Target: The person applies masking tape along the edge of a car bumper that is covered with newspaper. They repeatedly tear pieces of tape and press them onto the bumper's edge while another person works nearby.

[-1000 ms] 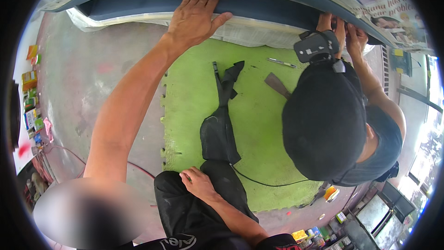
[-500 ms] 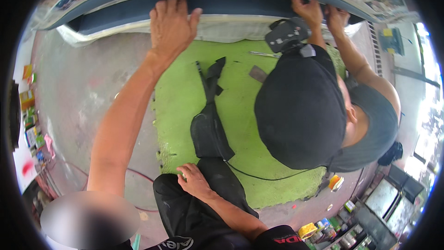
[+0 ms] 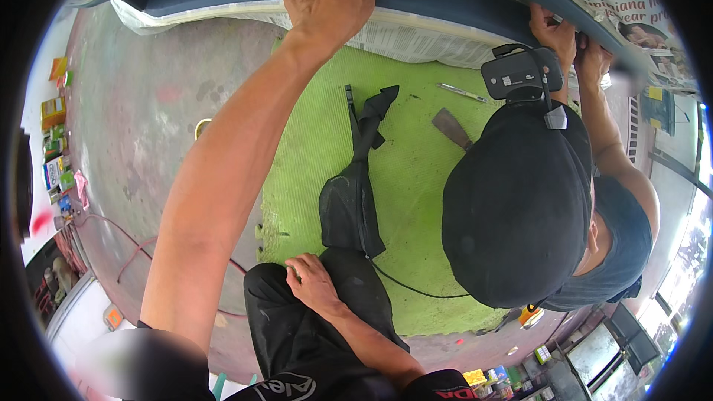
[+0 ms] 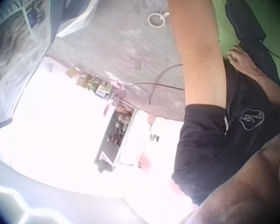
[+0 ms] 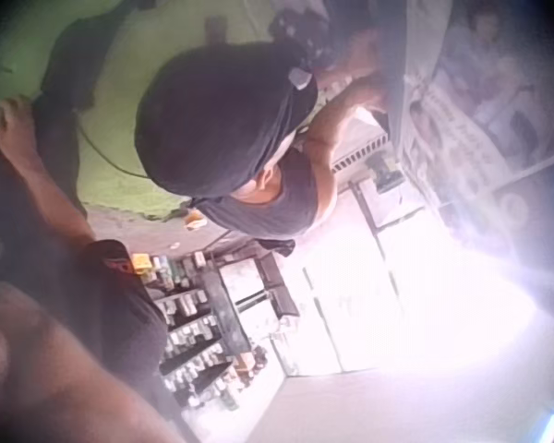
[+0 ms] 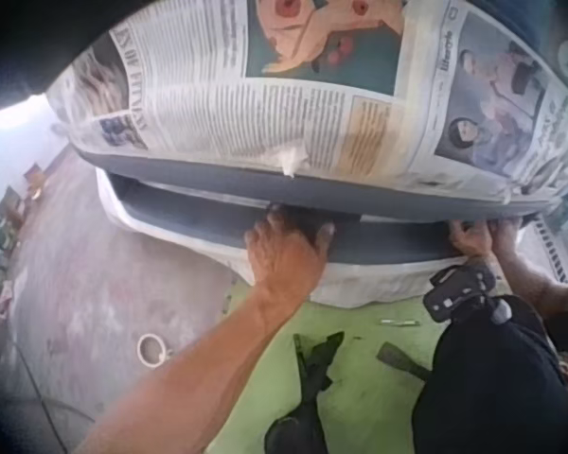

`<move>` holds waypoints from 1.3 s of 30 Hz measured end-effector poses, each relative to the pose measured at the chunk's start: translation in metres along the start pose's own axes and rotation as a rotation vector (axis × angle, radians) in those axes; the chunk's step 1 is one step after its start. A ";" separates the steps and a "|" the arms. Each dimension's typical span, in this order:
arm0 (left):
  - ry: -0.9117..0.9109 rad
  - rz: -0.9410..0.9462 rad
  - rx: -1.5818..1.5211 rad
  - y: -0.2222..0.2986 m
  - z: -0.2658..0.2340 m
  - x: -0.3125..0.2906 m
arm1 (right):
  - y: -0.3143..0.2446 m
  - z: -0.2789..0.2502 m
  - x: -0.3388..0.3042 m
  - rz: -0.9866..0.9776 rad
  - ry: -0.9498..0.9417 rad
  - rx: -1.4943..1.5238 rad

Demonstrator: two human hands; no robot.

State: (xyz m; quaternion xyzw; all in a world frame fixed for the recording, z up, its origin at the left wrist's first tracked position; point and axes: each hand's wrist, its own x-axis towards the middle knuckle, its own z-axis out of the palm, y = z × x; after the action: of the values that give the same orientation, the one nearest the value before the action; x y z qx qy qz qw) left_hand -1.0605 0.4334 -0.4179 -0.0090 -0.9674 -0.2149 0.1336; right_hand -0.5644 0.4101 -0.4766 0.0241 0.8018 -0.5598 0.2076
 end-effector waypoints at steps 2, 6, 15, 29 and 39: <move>0.272 0.058 0.064 -0.011 0.009 -0.004 | -0.003 0.003 0.000 -0.014 -0.013 0.004; 0.178 0.315 -0.191 -0.045 -0.004 -0.017 | -0.006 0.003 0.001 -0.015 0.025 0.016; -0.103 -0.635 -0.270 -0.184 -0.127 -0.378 | -0.016 0.000 0.000 0.297 -0.003 0.235; -0.454 -0.788 -0.112 -0.170 -0.310 -0.622 | -0.130 0.107 0.008 -0.296 -0.483 0.022; -0.151 -0.348 -0.058 -0.289 -0.171 -0.481 | -0.079 0.032 0.075 0.069 -0.005 -0.014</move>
State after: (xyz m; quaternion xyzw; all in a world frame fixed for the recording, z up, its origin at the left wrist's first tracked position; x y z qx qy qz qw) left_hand -0.5749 0.1187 -0.5143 0.1383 -0.9551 -0.2612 0.0213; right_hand -0.6441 0.3373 -0.4427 0.0491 0.8039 -0.5469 0.2287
